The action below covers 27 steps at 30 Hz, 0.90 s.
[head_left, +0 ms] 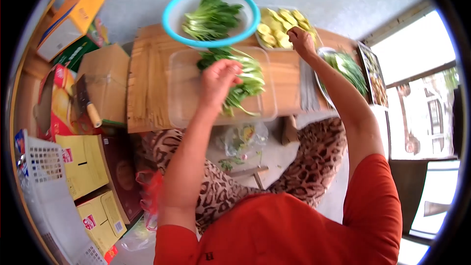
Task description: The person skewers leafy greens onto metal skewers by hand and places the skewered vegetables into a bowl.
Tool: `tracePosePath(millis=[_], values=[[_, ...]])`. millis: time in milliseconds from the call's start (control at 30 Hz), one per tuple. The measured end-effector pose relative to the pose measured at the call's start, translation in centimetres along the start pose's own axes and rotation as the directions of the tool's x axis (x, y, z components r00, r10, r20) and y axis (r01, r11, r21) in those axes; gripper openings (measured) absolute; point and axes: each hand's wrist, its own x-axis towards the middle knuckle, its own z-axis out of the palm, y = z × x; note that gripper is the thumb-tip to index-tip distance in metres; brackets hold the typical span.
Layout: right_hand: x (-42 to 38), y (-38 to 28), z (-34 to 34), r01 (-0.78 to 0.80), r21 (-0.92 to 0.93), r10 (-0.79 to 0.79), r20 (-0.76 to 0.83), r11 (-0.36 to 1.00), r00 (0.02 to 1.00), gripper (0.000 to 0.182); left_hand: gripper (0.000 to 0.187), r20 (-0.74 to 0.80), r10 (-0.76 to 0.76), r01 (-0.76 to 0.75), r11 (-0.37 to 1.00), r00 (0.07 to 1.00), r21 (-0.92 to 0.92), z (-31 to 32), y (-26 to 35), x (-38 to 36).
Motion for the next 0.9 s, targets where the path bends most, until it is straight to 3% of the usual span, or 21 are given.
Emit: tracePosePath(millis=[33,133,267,400,467,500,633,700,833,900], values=[[-1.6,1.8,-1.7,-0.120,-0.034,0.123,0.102,0.992,0.987,0.026,0.016,0.015,0.007,-0.008,0.999,1.000,0.034,0.1,0.1,-0.1],[-5.7,10.4,-2.2,-0.304,-0.165,0.332,0.184,0.938,0.925,0.026,0.018,0.052,0.046,-0.053,0.988,0.998,0.147,0.5,0.2,-0.5],[-10.2,13.7,-1.3,-0.407,-0.341,0.493,0.219,0.847,0.842,0.022,0.013,0.048,0.028,-0.037,0.980,0.998,0.193,1.4,0.1,-0.4],[-12.1,12.8,1.0,-0.331,-0.552,0.517,0.220,0.765,0.827,0.037,0.014,0.072,0.037,-0.056,0.960,0.997,0.275,2.2,-0.7,0.0],[-12.8,11.1,1.3,-0.306,-0.538,0.438,0.133,0.785,0.889,0.043,0.014,0.082,0.044,-0.071,0.933,0.996,0.353,2.5,-0.9,0.2],[-12.4,10.1,1.0,-0.372,-0.510,0.527,0.200,0.776,0.826,0.041,0.014,0.086,0.040,-0.069,0.931,0.995,0.359,2.5,-1.2,0.3],[-12.0,10.7,1.9,-0.360,-0.522,0.487,0.127,0.774,0.864,0.035,0.013,0.113,0.044,-0.082,0.929,0.993,0.361,2.6,-1.8,0.6],[-11.3,9.8,1.0,-0.552,-0.425,0.675,0.225,0.717,0.703,0.024,0.013,0.123,0.044,-0.088,0.919,0.991,0.385,2.7,-1.7,0.6],[-11.1,13.1,1.6,-0.546,-0.316,0.629,0.329,0.776,0.705,0.020,0.015,0.145,0.006,-0.061,0.924,0.989,0.378,2.3,-1.6,0.7],[-11.3,12.8,1.0,-0.602,-0.081,0.586,0.362,0.795,0.725,0.015,0.015,0.139,0.000,-0.055,0.918,0.990,0.393,2.4,-1.4,0.6]])
